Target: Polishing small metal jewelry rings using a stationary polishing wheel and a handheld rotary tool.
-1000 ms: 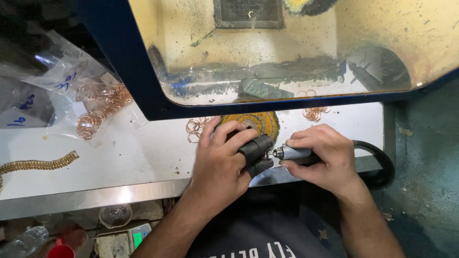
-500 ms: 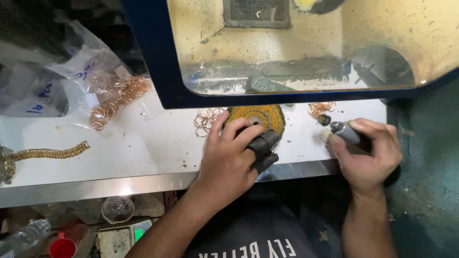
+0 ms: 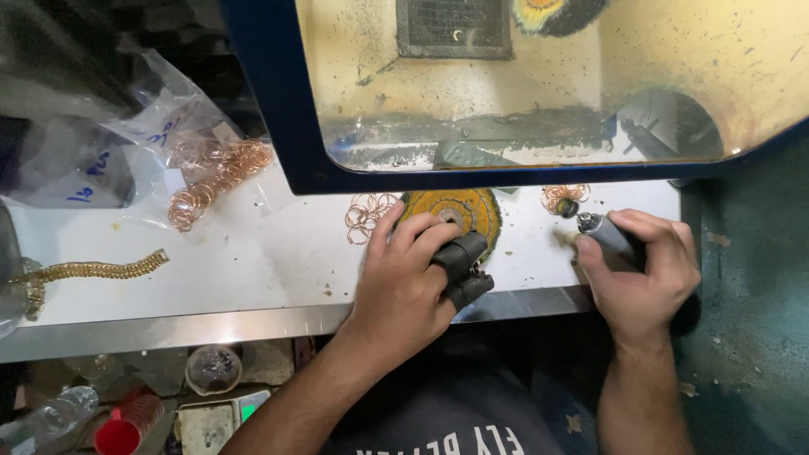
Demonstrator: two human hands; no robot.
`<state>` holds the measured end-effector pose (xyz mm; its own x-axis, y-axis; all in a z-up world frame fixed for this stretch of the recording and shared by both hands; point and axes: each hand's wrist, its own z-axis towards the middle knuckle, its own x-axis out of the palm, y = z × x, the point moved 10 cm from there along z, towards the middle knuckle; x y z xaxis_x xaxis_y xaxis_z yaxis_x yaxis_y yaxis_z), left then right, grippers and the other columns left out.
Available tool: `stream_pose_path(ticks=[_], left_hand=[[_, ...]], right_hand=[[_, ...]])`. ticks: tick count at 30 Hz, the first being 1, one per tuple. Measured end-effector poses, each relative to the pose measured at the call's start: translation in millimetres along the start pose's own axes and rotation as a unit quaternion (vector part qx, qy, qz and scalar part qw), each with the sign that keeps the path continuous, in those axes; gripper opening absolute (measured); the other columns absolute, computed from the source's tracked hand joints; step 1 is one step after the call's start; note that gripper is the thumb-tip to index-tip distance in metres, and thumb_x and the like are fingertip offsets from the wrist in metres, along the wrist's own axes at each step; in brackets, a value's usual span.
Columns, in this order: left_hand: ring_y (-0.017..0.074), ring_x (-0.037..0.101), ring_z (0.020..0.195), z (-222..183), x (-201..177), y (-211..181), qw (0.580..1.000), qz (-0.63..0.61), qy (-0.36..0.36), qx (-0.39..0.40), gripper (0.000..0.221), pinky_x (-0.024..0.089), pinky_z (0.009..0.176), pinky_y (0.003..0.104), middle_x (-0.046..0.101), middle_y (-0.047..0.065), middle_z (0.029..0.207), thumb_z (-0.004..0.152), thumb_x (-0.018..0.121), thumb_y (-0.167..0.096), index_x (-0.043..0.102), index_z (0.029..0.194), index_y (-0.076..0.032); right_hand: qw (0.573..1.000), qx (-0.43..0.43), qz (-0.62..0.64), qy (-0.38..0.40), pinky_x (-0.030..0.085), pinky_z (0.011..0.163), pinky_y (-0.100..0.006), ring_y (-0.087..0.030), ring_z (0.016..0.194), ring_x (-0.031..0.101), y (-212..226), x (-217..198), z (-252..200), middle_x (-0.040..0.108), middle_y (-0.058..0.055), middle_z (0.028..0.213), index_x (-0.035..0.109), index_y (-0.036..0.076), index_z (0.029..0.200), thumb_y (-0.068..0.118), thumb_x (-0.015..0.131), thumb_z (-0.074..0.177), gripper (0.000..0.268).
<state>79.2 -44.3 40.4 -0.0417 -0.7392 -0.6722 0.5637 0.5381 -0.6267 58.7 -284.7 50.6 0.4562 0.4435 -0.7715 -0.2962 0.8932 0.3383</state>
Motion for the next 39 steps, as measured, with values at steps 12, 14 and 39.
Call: stream_pose_path(ticks=[12, 14, 39], left_hand=[[0.0300, 0.058, 0.103, -5.1, -69.7, 55.7, 0.981, 0.166, 0.005, -0.098, 0.029, 0.032, 0.119, 0.053, 0.069, 0.004, 0.109, 0.082, 0.081, -0.027, 0.080, 0.098, -0.003], [0.0293, 0.058, 0.106, -7.7, -68.3, 58.8, 0.980, 0.168, 0.016, -0.105, 0.027, 0.032, 0.120, 0.053, 0.069, 0.005, 0.111, 0.077, 0.082, -0.024, 0.079, 0.091, -0.001], [0.0358, 0.062, 0.111, -92.8, -48.3, 106.3, 0.938, 0.090, 0.079, -0.325, 0.042, 0.048, 0.095, 0.050, 0.073, 0.007, 0.113, 0.085, 0.069, -0.047, 0.077, 0.112, -0.016]], right_hand=[[1.000, 0.008, -0.009, -0.003, 0.054, 0.097, -0.044, -0.036, 0.105, 0.069, -5.8, -0.9, -4.6, 0.075, -0.019, 0.112, 0.073, -0.006, 0.110, 0.011, 0.088, 0.094, 0.028], [1.000, 0.005, -0.006, -0.004, 0.053, 0.097, -0.044, -0.036, 0.104, 0.070, -3.1, -1.7, -3.1, 0.075, -0.019, 0.111, 0.072, -0.006, 0.110, 0.012, 0.088, 0.094, 0.028], [0.996, 0.074, -0.013, -0.054, 0.055, 0.096, -0.044, -0.038, 0.108, 0.069, -17.6, -23.7, 0.8, 0.068, -0.019, 0.116, 0.062, -0.005, 0.121, 0.030, 0.067, 0.106, 0.038]])
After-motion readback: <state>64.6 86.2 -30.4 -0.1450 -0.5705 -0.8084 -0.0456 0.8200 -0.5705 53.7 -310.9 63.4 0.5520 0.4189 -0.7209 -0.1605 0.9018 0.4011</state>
